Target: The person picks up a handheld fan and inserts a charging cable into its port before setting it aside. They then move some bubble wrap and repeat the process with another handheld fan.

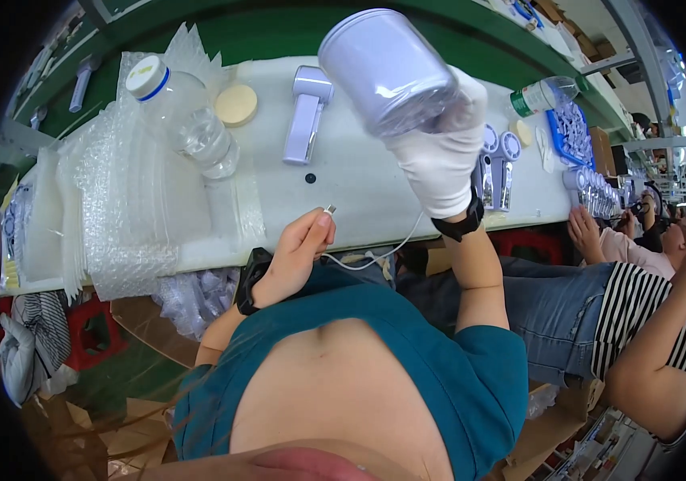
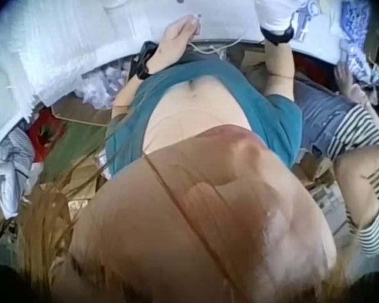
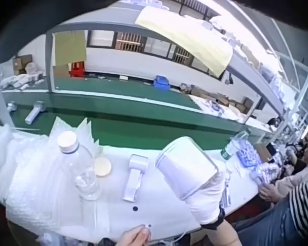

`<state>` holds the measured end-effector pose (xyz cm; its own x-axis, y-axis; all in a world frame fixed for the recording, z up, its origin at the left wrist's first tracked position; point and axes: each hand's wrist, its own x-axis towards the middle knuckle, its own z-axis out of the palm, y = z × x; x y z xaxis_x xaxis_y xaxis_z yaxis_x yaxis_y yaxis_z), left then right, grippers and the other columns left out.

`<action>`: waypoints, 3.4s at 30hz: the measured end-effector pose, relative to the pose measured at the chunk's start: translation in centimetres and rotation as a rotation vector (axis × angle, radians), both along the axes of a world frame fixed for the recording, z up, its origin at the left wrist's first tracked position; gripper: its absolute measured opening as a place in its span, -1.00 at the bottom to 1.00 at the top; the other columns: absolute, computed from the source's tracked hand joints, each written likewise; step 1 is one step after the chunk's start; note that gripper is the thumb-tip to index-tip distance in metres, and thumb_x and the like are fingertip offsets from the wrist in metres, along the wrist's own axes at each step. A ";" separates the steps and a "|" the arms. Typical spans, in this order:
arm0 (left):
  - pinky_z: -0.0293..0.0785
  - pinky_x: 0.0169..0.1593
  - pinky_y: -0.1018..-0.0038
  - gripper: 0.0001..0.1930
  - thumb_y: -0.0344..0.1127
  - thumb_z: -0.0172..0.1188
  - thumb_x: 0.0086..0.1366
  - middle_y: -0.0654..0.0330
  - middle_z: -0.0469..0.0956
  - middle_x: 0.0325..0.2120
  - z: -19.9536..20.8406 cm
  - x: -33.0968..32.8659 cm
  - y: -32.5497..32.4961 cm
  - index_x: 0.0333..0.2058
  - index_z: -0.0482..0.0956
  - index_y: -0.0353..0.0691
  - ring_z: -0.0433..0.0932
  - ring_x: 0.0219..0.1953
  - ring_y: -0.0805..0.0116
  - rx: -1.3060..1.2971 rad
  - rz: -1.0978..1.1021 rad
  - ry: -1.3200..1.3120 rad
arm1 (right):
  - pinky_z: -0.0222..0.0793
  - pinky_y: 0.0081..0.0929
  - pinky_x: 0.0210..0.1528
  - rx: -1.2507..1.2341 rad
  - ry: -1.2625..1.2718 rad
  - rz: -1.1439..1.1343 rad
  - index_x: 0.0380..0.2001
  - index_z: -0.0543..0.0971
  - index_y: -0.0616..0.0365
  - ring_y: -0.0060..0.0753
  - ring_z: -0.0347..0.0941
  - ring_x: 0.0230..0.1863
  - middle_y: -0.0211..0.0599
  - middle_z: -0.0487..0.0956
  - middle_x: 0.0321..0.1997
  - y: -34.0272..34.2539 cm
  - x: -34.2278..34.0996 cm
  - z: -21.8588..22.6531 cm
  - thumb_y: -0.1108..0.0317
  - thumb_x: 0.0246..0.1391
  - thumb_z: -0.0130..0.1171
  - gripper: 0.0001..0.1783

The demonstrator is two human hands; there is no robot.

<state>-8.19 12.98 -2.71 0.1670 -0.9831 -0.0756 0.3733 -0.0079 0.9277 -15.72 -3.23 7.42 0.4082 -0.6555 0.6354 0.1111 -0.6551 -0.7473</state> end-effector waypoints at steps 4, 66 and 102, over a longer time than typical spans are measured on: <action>-0.11 -0.60 0.68 -0.67 -0.15 -0.21 0.37 0.46 0.04 -0.71 0.2 0.4 0.1 -0.53 0.26 -0.19 -0.04 -0.67 0.69 0.026 0.001 -0.005 | 0.37 -0.38 -0.16 -0.810 0.166 -0.160 -0.18 0.37 0.14 -0.28 0.48 -0.25 -0.19 0.54 -0.22 -1.4 -1.6 1.8 0.52 -0.12 0.10 -0.66; 0.07 -0.57 0.61 -0.72 -0.22 -0.18 0.33 0.26 0.21 -0.72 5.1 -2.4 -0.1 -0.50 0.28 -0.27 0.17 -0.67 0.53 -0.263 -0.088 -0.466 | 0.30 -0.51 -0.39 1.594 -0.795 0.949 -0.11 0.37 0.26 -0.30 0.40 -0.40 -0.12 0.47 -0.30 3.4 -6.1 -3.4 0.13 0.08 -0.07 -0.56; 0.32 -0.68 0.47 -0.80 -0.34 0.10 0.09 0.19 0.35 -0.76 4.1 -3.7 -2.0 -0.59 0.28 -0.24 0.41 -0.72 0.31 -0.193 0.432 -1.473 | 0.35 -0.54 -0.19 1.025 -0.388 0.202 -0.32 0.40 0.22 -0.43 0.41 -0.33 -0.31 0.45 -0.45 4.6 -2.3 -6.3 0.40 0.05 0.02 -0.87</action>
